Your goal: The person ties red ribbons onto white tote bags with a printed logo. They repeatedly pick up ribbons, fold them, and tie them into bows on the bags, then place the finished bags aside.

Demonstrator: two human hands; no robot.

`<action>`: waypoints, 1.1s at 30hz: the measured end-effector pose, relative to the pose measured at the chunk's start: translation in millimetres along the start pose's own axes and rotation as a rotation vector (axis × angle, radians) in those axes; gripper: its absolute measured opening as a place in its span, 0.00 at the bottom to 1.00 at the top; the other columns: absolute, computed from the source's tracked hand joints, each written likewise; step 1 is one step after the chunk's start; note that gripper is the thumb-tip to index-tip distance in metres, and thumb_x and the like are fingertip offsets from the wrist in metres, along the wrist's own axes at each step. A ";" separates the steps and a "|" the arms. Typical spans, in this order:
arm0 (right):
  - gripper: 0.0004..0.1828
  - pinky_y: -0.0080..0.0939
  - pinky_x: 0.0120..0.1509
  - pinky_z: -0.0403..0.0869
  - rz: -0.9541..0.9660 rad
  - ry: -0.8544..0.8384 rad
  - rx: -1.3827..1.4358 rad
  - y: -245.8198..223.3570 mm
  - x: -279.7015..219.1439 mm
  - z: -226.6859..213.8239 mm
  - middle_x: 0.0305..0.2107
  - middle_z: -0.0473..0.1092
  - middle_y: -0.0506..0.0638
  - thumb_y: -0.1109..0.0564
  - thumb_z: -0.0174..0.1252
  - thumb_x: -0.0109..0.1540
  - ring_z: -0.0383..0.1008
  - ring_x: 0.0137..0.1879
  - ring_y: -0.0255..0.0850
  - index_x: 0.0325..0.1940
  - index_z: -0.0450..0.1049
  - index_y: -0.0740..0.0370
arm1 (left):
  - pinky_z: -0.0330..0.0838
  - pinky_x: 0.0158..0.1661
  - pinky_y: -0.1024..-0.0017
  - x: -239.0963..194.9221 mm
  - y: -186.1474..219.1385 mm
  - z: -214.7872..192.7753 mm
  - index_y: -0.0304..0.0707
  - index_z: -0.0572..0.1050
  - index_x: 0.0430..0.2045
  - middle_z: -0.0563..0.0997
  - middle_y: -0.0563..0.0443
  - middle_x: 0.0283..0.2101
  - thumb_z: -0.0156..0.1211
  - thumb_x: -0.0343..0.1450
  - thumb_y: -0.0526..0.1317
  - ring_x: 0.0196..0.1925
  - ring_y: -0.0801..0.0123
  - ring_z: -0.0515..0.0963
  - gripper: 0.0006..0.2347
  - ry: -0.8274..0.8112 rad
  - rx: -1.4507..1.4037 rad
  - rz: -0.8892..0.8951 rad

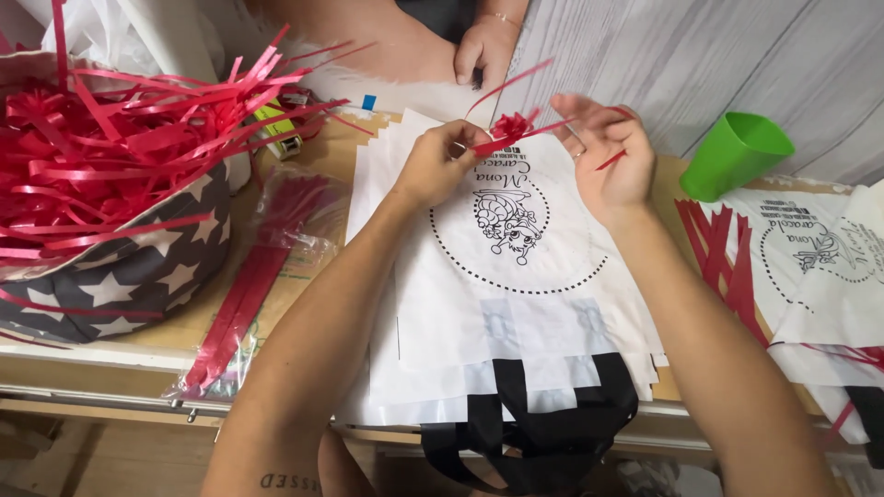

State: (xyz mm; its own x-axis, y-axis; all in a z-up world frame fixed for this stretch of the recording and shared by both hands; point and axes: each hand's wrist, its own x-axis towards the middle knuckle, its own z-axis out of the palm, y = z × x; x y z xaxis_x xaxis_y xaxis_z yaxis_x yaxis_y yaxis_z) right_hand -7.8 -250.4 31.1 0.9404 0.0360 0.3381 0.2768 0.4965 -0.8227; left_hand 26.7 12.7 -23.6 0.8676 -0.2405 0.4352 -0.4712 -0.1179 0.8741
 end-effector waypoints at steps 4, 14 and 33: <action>0.11 0.55 0.65 0.83 -0.038 0.012 0.038 13.3 3.8 -10.1 0.27 0.61 0.51 0.51 0.46 0.65 0.74 0.41 0.49 0.29 0.60 0.54 | 0.81 0.46 0.72 11.3 -18.1 6.1 0.46 0.88 0.42 0.90 0.51 0.37 0.75 0.74 0.39 0.39 0.71 0.87 0.05 0.055 -0.050 -0.054; 0.13 0.45 0.39 0.63 0.066 -0.125 0.011 18.4 4.6 -8.1 0.16 0.40 0.42 0.52 0.45 0.60 0.41 0.21 0.36 0.23 0.53 0.48 | 0.81 0.48 0.75 17.0 -11.9 -4.3 0.50 0.91 0.41 0.92 0.52 0.34 0.83 0.70 0.42 0.39 0.73 0.90 0.08 0.190 -0.101 -0.069; 0.12 0.54 0.48 0.80 0.170 -0.017 -0.243 54.4 10.3 -38.1 0.17 0.58 0.52 0.47 0.52 0.63 0.69 0.26 0.46 0.31 0.69 0.55 | 0.79 0.42 0.75 14.3 -48.7 -15.9 0.48 0.90 0.40 0.91 0.51 0.33 0.80 0.71 0.39 0.31 0.74 0.86 0.06 0.191 0.031 -0.146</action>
State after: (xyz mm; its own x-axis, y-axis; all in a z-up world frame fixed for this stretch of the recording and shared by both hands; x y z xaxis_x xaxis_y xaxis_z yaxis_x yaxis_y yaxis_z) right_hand 24.5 -256.1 -27.7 0.9744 0.1166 0.1923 0.1569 0.2600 -0.9528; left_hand 64.5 30.3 -56.6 0.9396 -0.0322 0.3406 -0.3411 -0.1677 0.9250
